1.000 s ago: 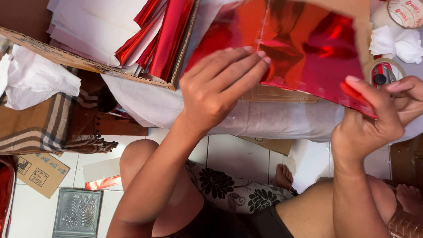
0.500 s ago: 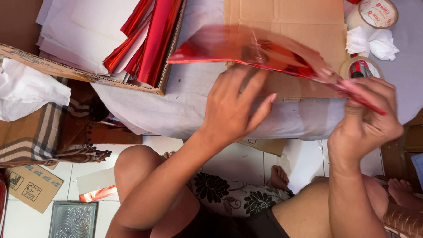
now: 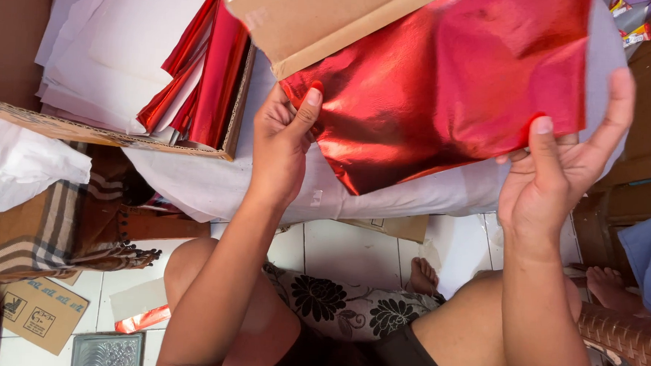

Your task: The person wraps a rectangular cardboard piece with red metallic paper, cuts a strip of clear tape with scissors, and applies it to secure the paper edges. The person folds the paper over the cardboard and smooths the taped seam.

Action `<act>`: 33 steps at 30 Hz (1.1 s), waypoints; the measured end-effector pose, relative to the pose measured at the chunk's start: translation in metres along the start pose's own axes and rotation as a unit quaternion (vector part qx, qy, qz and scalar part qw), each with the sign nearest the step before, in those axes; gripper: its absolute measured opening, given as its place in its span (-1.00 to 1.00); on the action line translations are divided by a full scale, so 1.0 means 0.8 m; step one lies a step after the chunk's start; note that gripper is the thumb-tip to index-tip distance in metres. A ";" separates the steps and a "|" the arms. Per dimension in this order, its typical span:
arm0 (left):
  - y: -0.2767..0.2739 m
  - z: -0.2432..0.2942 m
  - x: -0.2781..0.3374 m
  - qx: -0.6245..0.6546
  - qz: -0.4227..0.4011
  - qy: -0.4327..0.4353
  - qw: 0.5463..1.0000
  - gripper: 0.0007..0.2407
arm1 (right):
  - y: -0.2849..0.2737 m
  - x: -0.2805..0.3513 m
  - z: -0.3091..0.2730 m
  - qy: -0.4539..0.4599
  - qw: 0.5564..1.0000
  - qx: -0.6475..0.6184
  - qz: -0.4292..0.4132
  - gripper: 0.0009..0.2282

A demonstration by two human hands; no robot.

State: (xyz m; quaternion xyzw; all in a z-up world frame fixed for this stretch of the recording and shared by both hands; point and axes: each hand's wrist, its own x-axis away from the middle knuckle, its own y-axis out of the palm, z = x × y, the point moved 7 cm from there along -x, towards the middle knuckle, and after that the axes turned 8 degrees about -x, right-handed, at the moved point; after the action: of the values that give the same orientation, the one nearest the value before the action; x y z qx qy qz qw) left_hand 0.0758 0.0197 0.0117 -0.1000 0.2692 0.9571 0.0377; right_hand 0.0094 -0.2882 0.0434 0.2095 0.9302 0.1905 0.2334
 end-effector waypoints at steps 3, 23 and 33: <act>0.000 -0.002 0.001 -0.004 0.016 -0.038 0.999 -0.75 | 0.004 -0.005 0.004 0.001 0.996 0.088 -0.019 -0.47; 0.001 0.002 0.007 -0.075 -0.029 -0.173 0.982 -0.77 | -0.013 -0.021 0.049 0.179 0.979 -0.041 0.083 -0.66; 0.021 -0.031 0.018 0.125 0.022 -0.112 0.986 -0.79 | 0.014 0.015 0.091 0.263 0.960 -0.021 -0.090 -0.90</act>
State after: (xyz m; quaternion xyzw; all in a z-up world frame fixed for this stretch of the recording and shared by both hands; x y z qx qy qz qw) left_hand 0.0636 -0.0075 -0.0038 0.0191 0.3833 0.9216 0.0587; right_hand 0.0405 -0.2544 -0.0155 0.0623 0.9696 0.2366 0.0007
